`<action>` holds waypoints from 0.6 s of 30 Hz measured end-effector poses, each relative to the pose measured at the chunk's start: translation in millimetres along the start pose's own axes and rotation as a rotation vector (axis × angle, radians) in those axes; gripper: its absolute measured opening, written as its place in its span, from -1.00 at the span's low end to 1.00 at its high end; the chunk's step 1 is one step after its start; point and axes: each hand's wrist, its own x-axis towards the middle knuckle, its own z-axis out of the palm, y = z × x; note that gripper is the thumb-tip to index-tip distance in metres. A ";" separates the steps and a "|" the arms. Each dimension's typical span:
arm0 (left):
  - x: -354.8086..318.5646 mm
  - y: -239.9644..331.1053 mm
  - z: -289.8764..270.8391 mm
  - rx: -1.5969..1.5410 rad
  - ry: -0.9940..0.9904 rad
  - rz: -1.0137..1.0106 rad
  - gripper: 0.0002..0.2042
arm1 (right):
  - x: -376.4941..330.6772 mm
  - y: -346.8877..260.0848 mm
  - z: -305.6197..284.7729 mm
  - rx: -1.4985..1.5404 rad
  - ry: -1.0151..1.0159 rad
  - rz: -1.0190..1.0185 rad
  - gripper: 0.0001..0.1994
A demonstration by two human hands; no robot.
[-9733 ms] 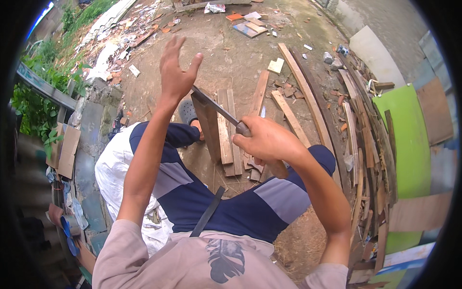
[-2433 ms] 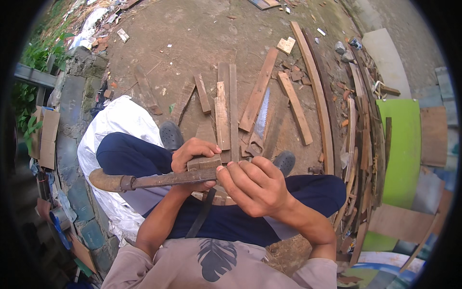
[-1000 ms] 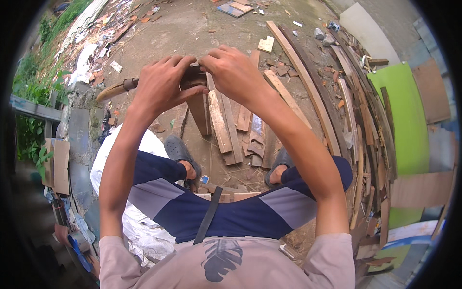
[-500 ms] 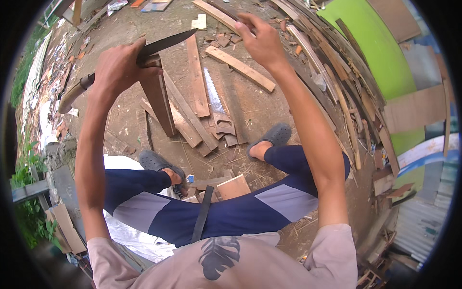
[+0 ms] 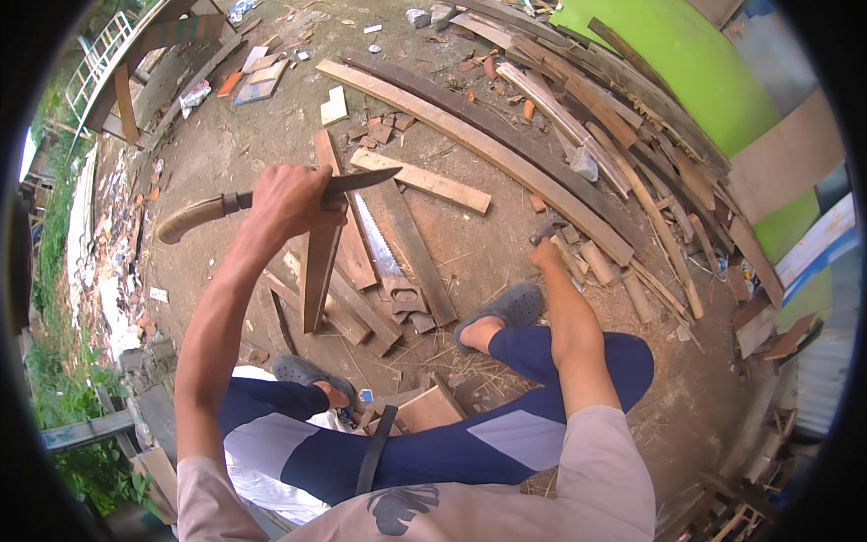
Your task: The person sits on the ground and uses a hammer to strike a metal file, then rubs the file against a small wooden block. The person repeatedly taps the file with the hammer and continues rubbing the file on the wood.
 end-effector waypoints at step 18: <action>0.0 22.6 23.7 0.018 -0.142 0.057 -0.42 | 0.1 12.1 -16.3 -0.130 0.021 -0.019 -0.63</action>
